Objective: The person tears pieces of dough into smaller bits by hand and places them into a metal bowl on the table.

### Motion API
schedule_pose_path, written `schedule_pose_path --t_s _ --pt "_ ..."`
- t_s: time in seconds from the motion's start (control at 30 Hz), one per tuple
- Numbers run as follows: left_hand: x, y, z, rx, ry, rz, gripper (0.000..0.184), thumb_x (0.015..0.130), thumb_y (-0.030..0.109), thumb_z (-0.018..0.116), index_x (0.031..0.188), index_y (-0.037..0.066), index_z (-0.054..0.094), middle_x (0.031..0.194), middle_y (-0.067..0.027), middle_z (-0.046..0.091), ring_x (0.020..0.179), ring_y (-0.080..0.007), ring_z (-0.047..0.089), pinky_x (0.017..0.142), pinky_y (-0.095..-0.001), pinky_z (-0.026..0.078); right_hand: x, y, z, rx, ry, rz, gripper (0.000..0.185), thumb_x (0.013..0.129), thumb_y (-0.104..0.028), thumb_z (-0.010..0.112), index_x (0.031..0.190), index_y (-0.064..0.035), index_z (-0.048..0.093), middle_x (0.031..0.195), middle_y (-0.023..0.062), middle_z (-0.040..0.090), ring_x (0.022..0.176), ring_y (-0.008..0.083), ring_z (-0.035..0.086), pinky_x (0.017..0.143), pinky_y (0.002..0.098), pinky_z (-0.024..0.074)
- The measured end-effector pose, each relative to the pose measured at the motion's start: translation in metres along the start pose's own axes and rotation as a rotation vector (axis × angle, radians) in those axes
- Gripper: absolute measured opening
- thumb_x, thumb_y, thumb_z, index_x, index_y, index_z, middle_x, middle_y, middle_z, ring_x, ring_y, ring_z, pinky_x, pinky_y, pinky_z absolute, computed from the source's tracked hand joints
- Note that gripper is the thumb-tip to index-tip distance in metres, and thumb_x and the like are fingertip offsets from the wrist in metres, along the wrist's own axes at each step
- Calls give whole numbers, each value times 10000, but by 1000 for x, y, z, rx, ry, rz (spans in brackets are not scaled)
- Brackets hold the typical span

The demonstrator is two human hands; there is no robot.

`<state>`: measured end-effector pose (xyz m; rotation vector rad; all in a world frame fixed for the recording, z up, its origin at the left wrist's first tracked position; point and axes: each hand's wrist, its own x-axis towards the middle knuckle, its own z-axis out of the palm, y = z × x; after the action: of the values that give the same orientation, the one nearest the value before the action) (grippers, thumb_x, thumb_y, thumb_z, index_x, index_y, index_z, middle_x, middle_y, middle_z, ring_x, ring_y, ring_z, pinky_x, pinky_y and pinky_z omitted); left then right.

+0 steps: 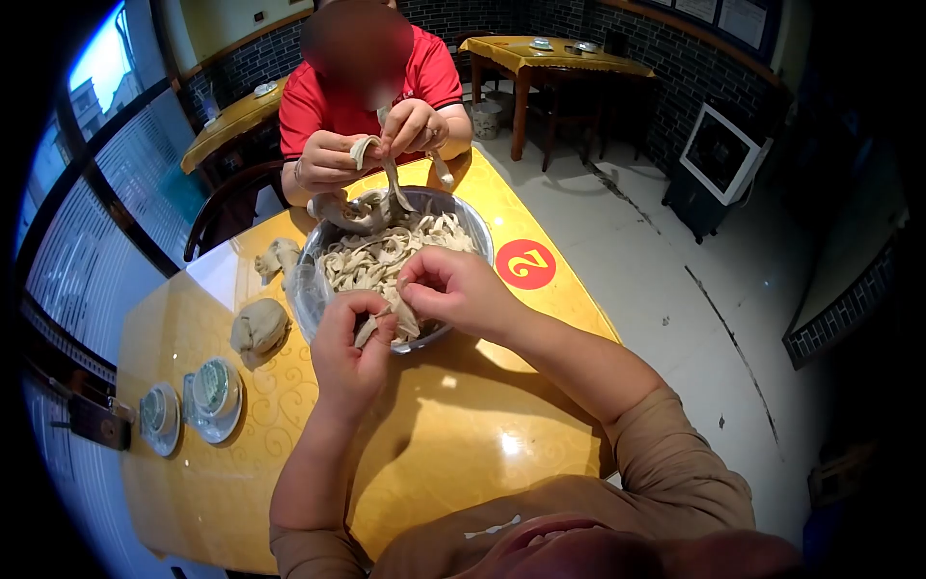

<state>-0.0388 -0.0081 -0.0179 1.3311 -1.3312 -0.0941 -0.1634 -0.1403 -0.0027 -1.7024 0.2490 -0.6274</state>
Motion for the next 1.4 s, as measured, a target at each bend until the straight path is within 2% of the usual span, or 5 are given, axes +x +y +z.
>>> schedule_pose_path --t_s 0.4,0.63,0.83,1.17,1.4 --pt "2 -4 1 -218 59 -126 111 916 100 582 961 43 498 795 -1 534 633 -49 496 522 -156 362 -2 -4 2 119 -176 -45 188 829 -94 671 983 -24 590 850 19 628 760 57 578 660 214 474" --pt "7 0 -3 -315 258 -212 160 856 20 617 981 4 519 827 -26 535 722 -80 536 633 -210 465 -2 -3 3 65 -97 -4 160 830 -61 650 980 -32 604 836 13 640 737 50 569 639 211 462" --pt "12 -16 -12 58 94 -283 237 791 46 682 992 31 558 872 -25 571 803 -101 547 731 -230 467 -3 -2 2 -90 -116 -59 205 845 -83 641 1038 -28 600 894 17 641 782 53 587 708 218 488" --pt "12 -5 -15 -223 -150 -408 212 802 83 678 982 -15 621 930 -58 649 854 -117 614 772 -254 492 2 10 2 -196 -19 -128 256 795 -74 622 1038 -15 565 783 49 605 717 113 589 647 254 484" --pt "11 -14 -11 -12 -82 -408 165 803 80 674 926 -17 622 876 -57 656 828 -109 619 737 -243 490 4 15 5 -209 -43 -153 280 818 -99 649 1073 -29 558 879 35 595 769 75 562 685 228 481"
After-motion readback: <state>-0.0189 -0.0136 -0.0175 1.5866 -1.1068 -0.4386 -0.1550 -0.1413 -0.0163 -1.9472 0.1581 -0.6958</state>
